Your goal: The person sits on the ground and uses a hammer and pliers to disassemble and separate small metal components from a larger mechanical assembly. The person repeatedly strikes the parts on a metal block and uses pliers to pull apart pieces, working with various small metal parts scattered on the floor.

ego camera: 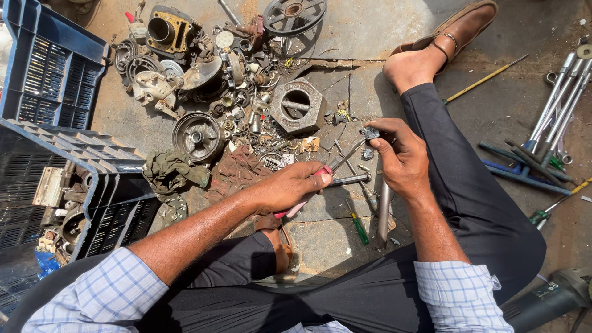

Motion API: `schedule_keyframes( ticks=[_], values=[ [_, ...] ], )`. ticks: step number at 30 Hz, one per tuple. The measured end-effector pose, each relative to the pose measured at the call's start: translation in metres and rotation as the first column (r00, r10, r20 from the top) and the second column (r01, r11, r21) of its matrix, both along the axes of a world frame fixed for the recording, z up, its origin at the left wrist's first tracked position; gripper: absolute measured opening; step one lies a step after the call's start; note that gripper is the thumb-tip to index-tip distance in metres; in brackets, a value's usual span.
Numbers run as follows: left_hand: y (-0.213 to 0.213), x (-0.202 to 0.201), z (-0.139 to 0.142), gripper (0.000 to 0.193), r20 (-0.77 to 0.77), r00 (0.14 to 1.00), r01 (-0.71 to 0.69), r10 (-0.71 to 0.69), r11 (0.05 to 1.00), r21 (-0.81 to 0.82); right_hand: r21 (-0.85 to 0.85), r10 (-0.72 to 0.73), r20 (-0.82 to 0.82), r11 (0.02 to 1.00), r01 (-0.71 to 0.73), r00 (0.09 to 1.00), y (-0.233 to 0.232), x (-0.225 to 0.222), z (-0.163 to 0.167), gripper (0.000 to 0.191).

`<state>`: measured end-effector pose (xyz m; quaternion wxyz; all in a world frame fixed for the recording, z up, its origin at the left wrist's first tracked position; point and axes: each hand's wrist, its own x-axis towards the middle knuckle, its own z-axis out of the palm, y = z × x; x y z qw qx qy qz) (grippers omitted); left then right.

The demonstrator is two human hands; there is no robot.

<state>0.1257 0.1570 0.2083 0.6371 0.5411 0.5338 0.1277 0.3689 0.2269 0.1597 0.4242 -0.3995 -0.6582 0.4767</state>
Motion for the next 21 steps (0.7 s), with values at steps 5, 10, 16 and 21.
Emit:
schedule_keyframes(
  ticks=[5, 10, 16, 21],
  values=[
    [0.003, -0.004, -0.007, 0.046, -0.053, 0.998, 0.041, -0.041, 0.999, -0.002, 0.202, 0.001, 0.136, 0.979, -0.029, 0.991, 0.001, 0.002, 0.01, 0.022],
    [0.0, -0.006, -0.017, 0.045, -0.047, 0.998, 0.051, -0.047, 0.994, 0.095, 0.098, 0.023, 0.08, 0.995, -0.031, 0.997, 0.004, 0.006, 0.008, 0.022],
    [-0.008, 0.002, -0.033, 0.045, -0.109, 0.992, 0.085, -0.055, 0.954, 0.289, 0.117, 0.105, 0.094, 0.986, -0.116, 0.99, 0.005, 0.009, -0.004, 0.024],
    [-0.011, 0.002, -0.04, 0.046, -0.177, 0.983, 0.083, -0.05, 0.98, 0.182, -0.06, 0.069, 0.012, 0.996, -0.069, 0.998, 0.003, 0.01, -0.011, 0.033]
  ],
)
